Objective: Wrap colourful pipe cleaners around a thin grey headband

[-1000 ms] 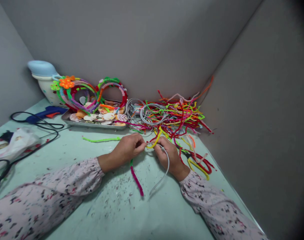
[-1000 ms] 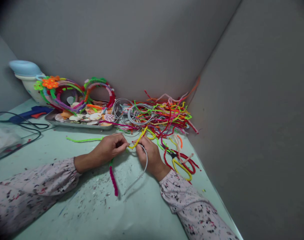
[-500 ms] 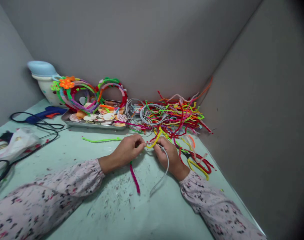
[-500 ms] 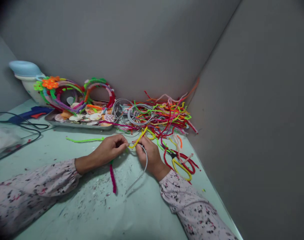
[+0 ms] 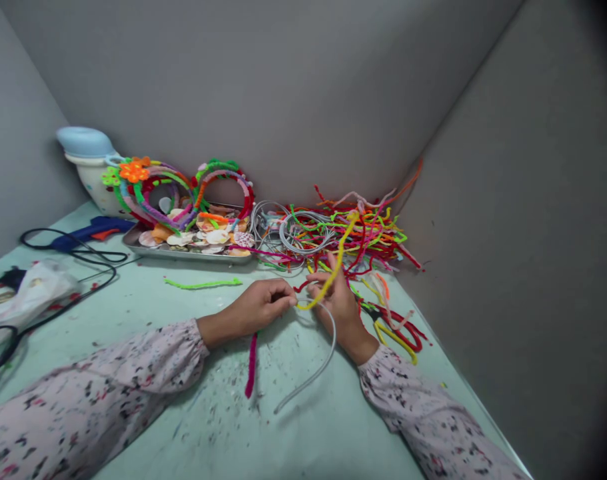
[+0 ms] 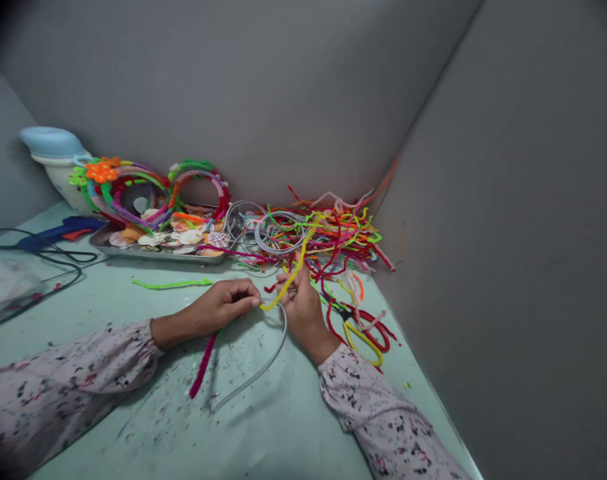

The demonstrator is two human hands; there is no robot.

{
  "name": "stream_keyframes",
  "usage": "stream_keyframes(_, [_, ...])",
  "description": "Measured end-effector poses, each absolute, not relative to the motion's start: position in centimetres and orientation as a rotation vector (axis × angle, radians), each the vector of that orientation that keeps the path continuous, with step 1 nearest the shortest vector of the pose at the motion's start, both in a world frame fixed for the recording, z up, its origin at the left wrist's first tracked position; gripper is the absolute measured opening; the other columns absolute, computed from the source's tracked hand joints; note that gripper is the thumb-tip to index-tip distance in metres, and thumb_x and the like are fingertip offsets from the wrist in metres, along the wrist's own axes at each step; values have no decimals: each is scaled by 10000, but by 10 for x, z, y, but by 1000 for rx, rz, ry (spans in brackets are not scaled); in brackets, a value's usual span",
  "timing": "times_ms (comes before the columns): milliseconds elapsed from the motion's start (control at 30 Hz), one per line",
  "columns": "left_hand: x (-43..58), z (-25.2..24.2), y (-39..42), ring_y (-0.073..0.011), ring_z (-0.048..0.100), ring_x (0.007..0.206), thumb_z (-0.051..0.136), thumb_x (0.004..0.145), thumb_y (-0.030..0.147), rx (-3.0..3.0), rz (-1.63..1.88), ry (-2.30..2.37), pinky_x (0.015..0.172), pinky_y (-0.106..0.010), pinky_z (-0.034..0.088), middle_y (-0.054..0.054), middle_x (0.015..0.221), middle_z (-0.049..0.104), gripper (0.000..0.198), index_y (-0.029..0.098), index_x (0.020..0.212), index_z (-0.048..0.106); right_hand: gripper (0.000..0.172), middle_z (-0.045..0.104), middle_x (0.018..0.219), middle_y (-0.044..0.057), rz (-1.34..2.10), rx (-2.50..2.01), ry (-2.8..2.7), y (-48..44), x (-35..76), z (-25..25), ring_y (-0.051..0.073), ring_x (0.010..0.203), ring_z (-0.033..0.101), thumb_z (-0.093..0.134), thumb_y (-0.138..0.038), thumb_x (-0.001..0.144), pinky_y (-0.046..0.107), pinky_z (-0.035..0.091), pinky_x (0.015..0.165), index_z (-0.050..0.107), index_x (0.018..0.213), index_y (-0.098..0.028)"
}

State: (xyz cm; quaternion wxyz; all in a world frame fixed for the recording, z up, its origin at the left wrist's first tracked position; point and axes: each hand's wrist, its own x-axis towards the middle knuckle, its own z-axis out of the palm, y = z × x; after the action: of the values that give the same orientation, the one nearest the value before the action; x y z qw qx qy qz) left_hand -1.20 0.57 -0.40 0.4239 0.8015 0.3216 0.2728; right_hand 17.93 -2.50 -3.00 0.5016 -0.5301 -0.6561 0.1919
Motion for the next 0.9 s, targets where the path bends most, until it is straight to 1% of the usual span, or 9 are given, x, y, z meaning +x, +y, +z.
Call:
stream_keyframes(67, [-11, -7, 5, -116, 497, 635, 488, 849, 313, 1989, 677, 804, 599, -216, 379, 4, 687, 572, 217, 147, 805, 620, 712, 645, 1051, 79, 456, -1308, -1467, -24, 180, -30, 164, 794, 627, 537, -196, 833, 283, 518, 666, 191, 1453, -232])
stream_keyframes(133, [-11, -9, 6, -117, 492, 629, 486, 851, 320, 1976, 678, 829, 590, -216, 374, 6, 675, 564, 221, 146, 812, 617, 675, 632, 1060, 88, 471, -1311, -1404, -24, 180, -28, 161, 790, 619, 551, -242, 841, 279, 515, 659, 231, 1436, -221])
stream_keyframes(300, [-10, -11, 7, -113, 474, 597, 468, 863, 347, 1955, 685, 849, 569, -218, 359, 19, 639, 537, 243, 149, 822, 603, 417, 640, 960, 62, 641, -1245, -1437, -26, 178, -28, 152, 754, 612, 519, -315, 878, 278, 506, 662, 464, 1278, -214])
stream_keyframes(367, [-10, -11, 7, -113, 472, 590, 462, 865, 349, 1938, 686, 847, 567, -220, 359, 21, 630, 531, 248, 147, 827, 602, 323, 648, 943, 59, 681, -1234, -1517, -27, 177, -29, 157, 764, 614, 523, -290, 872, 288, 505, 684, 551, 1183, -206])
stream_keyframes(433, [-10, -11, 8, -112, 470, 582, 465, 863, 349, 1916, 697, 851, 563, -221, 357, 24, 621, 526, 246, 146, 827, 599, 282, 652, 966, 64, 671, -1199, -1639, -29, 176, -29, 169, 812, 617, 563, -230, 834, 297, 502, 723, 603, 1111, -197])
stream_keyframes(567, [-9, -14, 10, -106, 454, 553, 472, 857, 349, 1884, 722, 871, 546, -218, 349, 31, 599, 521, 235, 148, 816, 588, 293, 655, 922, 53, 676, -1170, -1804, -33, 174, -28, 167, 783, 619, 576, -144, 785, 291, 503, 706, 621, 1068, -204])
stream_keyframes(667, [-9, -17, 12, -108, 467, 556, 475, 854, 339, 1879, 742, 872, 552, -219, 359, 31, 602, 523, 218, 151, 819, 581, 312, 653, 955, 58, 686, -1160, -1769, -34, 174, -27, 171, 821, 627, 578, -128, 768, 290, 508, 723, 590, 1071, -199])
stream_keyframes(767, [-9, -18, 12, -113, 484, 569, 478, 849, 322, 1889, 759, 880, 562, -224, 372, 25, 618, 530, 200, 152, 820, 579, 285, 648, 953, 59, 689, -1150, -1746, -34, 174, -27, 166, 823, 625, 585, -156, 776, 276, 508, 714, 573, 1058, -191])
stream_keyframes(900, [-8, -17, 12, -122, 494, 612, 481, 840, 295, 1928, 815, 912, 585, -230, 385, 10, 656, 551, 180, 152, 806, 584, 230, 640, 853, 42, 727, -1158, -1768, -34, 172, -22, 136, 690, 592, 587, -228, 798, 248, 487, 618, 576, 1024, -187])
